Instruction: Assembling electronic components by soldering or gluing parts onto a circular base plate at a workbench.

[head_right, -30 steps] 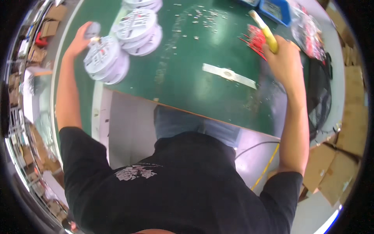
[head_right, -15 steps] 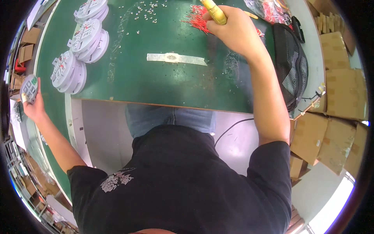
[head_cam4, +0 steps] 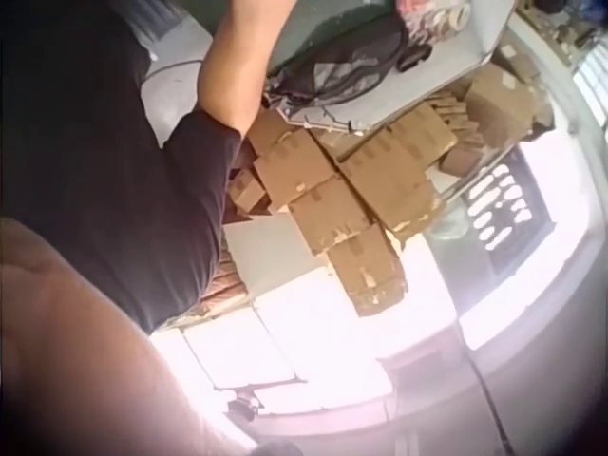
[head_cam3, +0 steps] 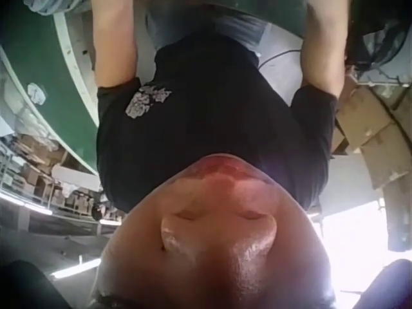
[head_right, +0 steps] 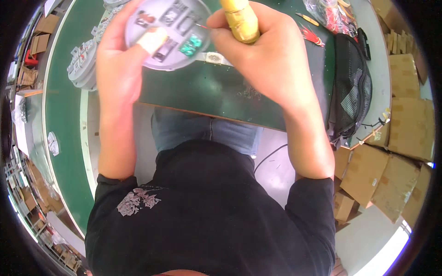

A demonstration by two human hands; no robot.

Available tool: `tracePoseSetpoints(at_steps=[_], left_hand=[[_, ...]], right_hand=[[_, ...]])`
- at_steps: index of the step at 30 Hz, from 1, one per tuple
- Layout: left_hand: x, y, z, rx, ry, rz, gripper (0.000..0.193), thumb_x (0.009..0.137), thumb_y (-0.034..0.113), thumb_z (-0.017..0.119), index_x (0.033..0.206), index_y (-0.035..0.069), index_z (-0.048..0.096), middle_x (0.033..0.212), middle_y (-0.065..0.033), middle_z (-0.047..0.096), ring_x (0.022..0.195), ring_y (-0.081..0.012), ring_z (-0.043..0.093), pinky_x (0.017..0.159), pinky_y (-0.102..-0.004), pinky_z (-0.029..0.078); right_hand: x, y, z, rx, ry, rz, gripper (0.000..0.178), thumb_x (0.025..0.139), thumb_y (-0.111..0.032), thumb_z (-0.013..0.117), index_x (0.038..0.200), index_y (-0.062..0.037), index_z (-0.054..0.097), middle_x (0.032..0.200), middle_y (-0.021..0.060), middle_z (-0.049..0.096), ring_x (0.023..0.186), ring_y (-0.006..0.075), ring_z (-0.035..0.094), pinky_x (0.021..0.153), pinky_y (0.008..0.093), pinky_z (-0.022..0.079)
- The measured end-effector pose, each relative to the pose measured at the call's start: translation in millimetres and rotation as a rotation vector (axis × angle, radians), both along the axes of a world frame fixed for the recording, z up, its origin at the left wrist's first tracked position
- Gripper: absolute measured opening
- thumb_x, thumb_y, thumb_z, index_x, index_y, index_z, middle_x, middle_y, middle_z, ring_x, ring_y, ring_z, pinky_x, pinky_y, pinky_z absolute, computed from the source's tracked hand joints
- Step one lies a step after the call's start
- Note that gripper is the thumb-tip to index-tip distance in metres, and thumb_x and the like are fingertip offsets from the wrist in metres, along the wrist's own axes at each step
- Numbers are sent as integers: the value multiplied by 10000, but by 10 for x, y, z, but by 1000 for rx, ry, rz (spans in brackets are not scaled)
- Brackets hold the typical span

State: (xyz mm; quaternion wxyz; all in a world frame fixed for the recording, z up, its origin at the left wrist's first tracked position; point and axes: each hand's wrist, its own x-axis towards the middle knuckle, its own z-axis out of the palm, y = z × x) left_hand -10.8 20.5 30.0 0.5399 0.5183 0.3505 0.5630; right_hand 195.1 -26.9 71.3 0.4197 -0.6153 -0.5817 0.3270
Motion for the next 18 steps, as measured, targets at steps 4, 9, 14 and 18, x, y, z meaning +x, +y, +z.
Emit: tracePoseSetpoints(at_steps=[4, 9, 14, 18], left_hand=[[187, -184, 115, -105, 49, -82, 508, 855, -70, 709, 1339, -19, 563, 1148, -70, 657, 1018, -116, 634, 889, -260, 514], [309, -166, 500, -271, 297, -44, 465, 854, -69, 711, 1298, -47, 575, 1145, -68, 656, 998, -106, 632, 869, -240, 508], [192, -185, 486, -232, 394, -69, 418, 864, -63, 698, 1268, -38, 593, 1107, -55, 667, 969, -96, 633, 847, -236, 508], [85, -206, 397, -68, 372, -152, 375, 876, -58, 681, 1242, -24, 610, 1061, -40, 681, 938, -91, 637, 827, -236, 510]], right_hand=[[-140, -5, -30, 79, -83, -8, 113, 859, -44, 730, 970, -24, 729, 776, -30, 653, 685, 29, 560, 618, 209, 457], [-151, -50, -38, 171, -146, -38, 93, 867, -49, 725, 954, -18, 720, 792, -27, 667, 711, 33, 577, 651, 218, 482], [-191, -39, 5, 240, -283, -22, 103, 843, -41, 736, 942, -26, 714, 783, 5, 674, 687, 74, 598, 649, 238, 489], [-174, -6, -13, 448, -537, 29, 134, 809, -36, 748, 936, -29, 704, 792, 59, 672, 679, 155, 624, 653, 269, 501]])
